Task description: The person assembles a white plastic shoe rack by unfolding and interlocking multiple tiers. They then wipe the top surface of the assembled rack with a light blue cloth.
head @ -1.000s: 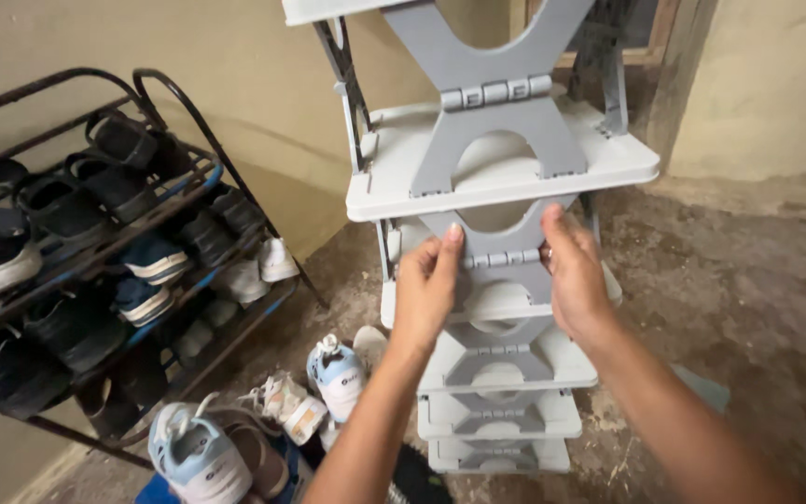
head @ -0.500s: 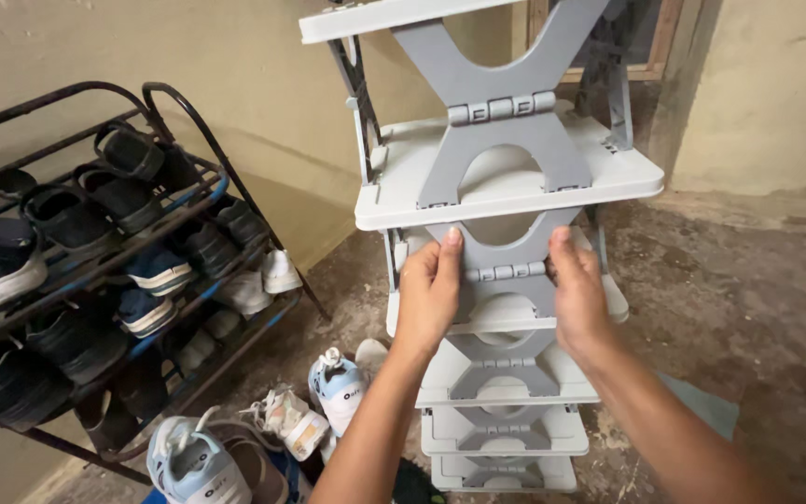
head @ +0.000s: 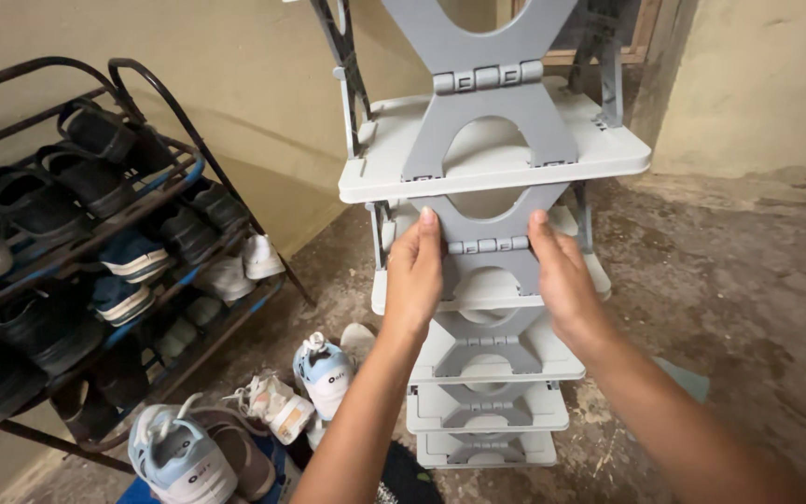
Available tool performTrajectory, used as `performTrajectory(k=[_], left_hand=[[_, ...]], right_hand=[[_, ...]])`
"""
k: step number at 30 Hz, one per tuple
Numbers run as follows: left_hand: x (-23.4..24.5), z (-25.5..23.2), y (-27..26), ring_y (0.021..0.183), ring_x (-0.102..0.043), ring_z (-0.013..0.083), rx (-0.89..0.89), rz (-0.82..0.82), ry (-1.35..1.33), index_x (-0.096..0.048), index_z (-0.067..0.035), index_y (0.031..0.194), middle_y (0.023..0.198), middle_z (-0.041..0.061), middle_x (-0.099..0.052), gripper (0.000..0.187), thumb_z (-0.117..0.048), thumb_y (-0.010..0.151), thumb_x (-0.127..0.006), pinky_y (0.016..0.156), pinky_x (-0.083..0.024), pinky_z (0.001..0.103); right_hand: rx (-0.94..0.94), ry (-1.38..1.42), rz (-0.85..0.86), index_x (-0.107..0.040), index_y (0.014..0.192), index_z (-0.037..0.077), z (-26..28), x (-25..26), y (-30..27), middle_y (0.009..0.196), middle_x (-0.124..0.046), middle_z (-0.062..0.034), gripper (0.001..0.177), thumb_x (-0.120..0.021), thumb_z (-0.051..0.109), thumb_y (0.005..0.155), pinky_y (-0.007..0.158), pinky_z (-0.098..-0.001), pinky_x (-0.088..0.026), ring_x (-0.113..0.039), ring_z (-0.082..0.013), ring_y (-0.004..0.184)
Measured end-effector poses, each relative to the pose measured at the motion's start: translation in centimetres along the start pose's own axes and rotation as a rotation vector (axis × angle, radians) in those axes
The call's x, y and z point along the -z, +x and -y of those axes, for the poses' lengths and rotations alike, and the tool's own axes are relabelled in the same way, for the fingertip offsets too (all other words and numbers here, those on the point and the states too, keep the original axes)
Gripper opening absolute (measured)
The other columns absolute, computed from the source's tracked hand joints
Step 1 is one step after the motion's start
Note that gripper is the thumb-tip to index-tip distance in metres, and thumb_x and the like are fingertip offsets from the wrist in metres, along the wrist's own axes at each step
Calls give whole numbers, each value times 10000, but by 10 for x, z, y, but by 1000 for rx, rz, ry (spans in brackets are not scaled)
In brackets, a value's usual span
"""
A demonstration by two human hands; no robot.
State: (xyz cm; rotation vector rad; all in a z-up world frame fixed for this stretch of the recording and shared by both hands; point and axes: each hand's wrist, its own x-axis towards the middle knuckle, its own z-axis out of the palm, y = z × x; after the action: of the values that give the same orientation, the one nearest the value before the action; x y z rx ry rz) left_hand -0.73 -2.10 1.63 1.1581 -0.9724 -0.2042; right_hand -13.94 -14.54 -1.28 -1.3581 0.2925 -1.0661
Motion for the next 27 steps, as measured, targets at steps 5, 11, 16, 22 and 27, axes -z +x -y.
performTrajectory(k=[5,11,16,22,27], left_hand=[[-2,12,0,638,-320,58,-35,-16,42,-456,-89,738,668,-74,-383,510,-431,1110,-391,548,-307,278],[3,16,1,629,-302,62,-6,-79,-5,-435,-89,722,669,-75,-371,513,-426,1108,-425,531,-276,292],[1,4,-17,728,-546,123,-200,-156,170,-602,-3,936,788,14,-590,392,-346,1091,-491,658,-454,304],[44,12,-27,938,-662,361,-457,-127,758,-695,8,1002,1000,176,-706,251,-238,994,-646,868,-512,427],[53,52,-34,1133,-590,369,-392,-356,706,-573,16,1259,1207,216,-611,350,-196,993,-659,972,-479,443]], right_hand=[[150,120,69,-696,1033,36,-26,4,11,1037,-669,15,447,-516,438,1106,935,-273,-429,-537,-63,992],[100,126,96,-700,1022,49,-29,4,23,1004,-678,42,412,-528,421,1071,888,-258,-439,-556,-64,954],[92,-189,87,-669,1173,17,-21,13,-1,934,-627,5,477,-496,456,1107,792,-280,-441,-528,-95,871],[746,-996,17,-596,1270,-47,-8,28,-43,1132,-678,-200,476,-537,387,1084,1005,-469,-399,-629,-338,1055],[687,-1007,43,-634,1144,-13,-4,29,-36,1006,-694,-153,472,-671,416,950,1006,-482,-389,-647,-329,976]])
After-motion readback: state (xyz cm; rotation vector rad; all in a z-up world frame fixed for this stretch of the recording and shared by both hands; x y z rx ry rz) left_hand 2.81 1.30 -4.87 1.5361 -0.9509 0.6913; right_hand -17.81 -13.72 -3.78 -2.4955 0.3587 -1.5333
